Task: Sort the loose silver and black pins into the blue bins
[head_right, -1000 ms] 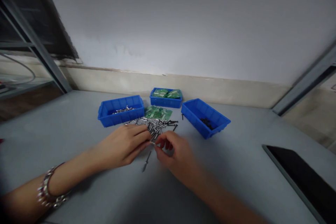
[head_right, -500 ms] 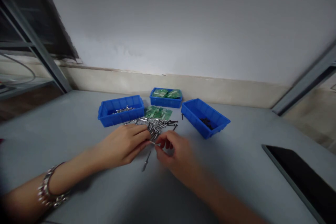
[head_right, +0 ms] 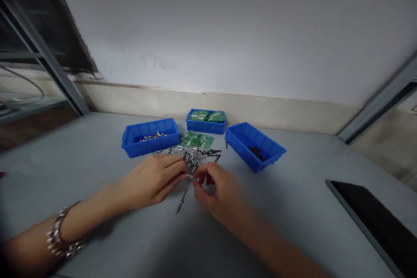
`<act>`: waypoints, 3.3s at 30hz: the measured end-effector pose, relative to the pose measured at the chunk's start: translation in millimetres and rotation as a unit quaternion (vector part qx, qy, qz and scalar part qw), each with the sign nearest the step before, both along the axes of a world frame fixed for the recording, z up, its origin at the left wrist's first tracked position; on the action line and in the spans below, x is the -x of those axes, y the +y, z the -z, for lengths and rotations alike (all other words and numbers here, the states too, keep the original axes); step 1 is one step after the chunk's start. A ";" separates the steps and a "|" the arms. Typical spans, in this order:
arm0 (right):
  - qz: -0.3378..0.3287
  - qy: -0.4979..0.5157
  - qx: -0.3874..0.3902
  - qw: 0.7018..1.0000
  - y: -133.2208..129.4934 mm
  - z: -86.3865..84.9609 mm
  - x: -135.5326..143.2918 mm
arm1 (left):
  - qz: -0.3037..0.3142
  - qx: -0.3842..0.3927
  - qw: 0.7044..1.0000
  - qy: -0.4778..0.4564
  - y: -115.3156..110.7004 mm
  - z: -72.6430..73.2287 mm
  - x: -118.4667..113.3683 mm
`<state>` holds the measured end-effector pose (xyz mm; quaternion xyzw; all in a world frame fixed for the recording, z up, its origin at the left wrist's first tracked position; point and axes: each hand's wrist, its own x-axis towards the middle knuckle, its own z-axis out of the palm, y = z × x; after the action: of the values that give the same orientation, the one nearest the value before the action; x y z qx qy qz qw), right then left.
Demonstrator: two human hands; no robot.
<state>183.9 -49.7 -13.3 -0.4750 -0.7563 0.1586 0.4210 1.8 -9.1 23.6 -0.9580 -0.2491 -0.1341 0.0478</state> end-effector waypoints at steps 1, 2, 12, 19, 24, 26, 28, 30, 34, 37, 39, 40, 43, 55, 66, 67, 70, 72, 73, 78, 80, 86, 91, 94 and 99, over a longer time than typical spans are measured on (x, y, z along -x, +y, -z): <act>-0.001 0.001 0.001 1.000 -0.2 0.1 0.0 | -0.001 0.003 1.000 0.000 -0.2 0.0 0.1; -0.002 0.001 0.006 1.000 -0.3 0.2 0.0 | -0.001 0.007 1.000 0.001 -0.5 0.0 0.1; -0.011 0.015 0.033 0.999 -1.1 -1.4 -1.0 | -0.001 0.019 1.000 -0.001 -0.5 -0.1 0.7; -0.013 0.037 0.040 0.998 0.3 -1.8 -1.7 | 0.000 0.012 1.000 0.002 -1.5 -0.3 0.8; -0.012 0.027 0.033 0.999 -0.1 -1.9 -1.3 | 0.005 0.011 1.000 -0.004 -0.9 -0.9 0.9; -0.009 0.023 0.028 0.999 -0.4 -2.1 -1.0 | 0.005 0.008 1.000 -0.005 -1.1 -1.1 1.1; -0.006 0.021 0.020 1.000 -0.4 -2.3 -0.7 | 0.005 0.005 1.000 -0.007 -1.3 -1.2 1.0; -0.006 0.020 0.010 1.000 -0.2 -2.3 -0.5 | 0.007 0.001 1.000 -0.009 -1.2 -1.1 0.7; -0.003 0.006 -0.003 1.000 0.0 -0.5 0.1 | 0.006 -0.003 1.000 -0.009 -1.0 0.1 0.6; 0.000 -0.017 -0.014 1.000 -0.9 1.6 0.8 | 0.005 0.010 1.000 -0.008 -1.6 1.6 0.8; -0.002 -0.037 -0.025 0.999 -1.7 2.4 1.0 | 0.006 0.020 1.000 -0.006 -2.2 2.5 0.8; -0.004 -0.046 -0.032 0.998 -2.1 2.5 1.1 | 0.007 0.024 1.000 -0.004 -2.5 2.9 0.6; -0.016 -0.069 -0.052 0.996 -2.6 2.0 0.9 | 0.011 0.031 0.999 -0.003 -3.1 4.2 0.1; 0.054 -0.076 -0.074 0.993 -1.1 1.9 -3.1 | -0.049 0.014 0.998 -0.033 5.0 12.2 -0.1; 0.053 -0.084 -0.039 0.994 -0.9 1.5 -2.0 | -0.044 -0.005 0.997 -0.062 6.3 8.1 2.8; 0.049 -0.084 -0.039 0.994 -1.1 1.4 -1.6 | -0.049 -0.004 0.997 -0.065 6.2 7.7 2.8; 0.043 -0.078 -0.048 0.995 -1.4 1.9 -1.1 | -0.057 -0.001 0.996 -0.075 6.2 7.3 2.2; 0.043 -0.072 -0.060 0.995 -1.3 2.5 -1.3 | -0.062 -0.004 0.995 -0.079 6.6 7.7 1.7; 0.042 -0.070 -0.064 0.995 -1.2 2.8 -1.5 | -0.064 -0.006 0.995 -0.079 6.8 8.0 1.5; 0.036 -0.067 -0.067 0.995 -0.7 2.7 -2.0 | -0.071 -0.008 0.994 -0.079 7.1 9.8 1.9; 0.035 -0.068 -0.065 0.995 -0.9 2.1 -1.9 | -0.072 -0.004 0.994 -0.077 6.7 10.0 2.1; 0.035 -0.075 -0.063 0.995 -2.0 -1.9 -0.7 | -0.058 0.023 0.996 -0.062 6.5 10.3 1.1; 0.037 -0.070 -0.048 0.996 -2.7 -3.6 -0.2 | -0.047 0.017 0.996 -0.075 7.8 11.8 1.0; 0.039 -0.072 -0.046 0.996 -2.9 -2.9 -0.2 | -0.039 0.007 0.996 -0.075 7.2 12.0 1.2; 0.035 -0.064 -0.039 0.997 -2.9 -1.9 0.0 | -0.032 -0.004 0.997 -0.071 6.5 11.8 2.0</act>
<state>183.9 -52.6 -11.4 -0.4934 -0.7703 0.0840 0.3952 -0.2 -2.6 11.8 -0.9374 -0.2817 -0.2014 0.0381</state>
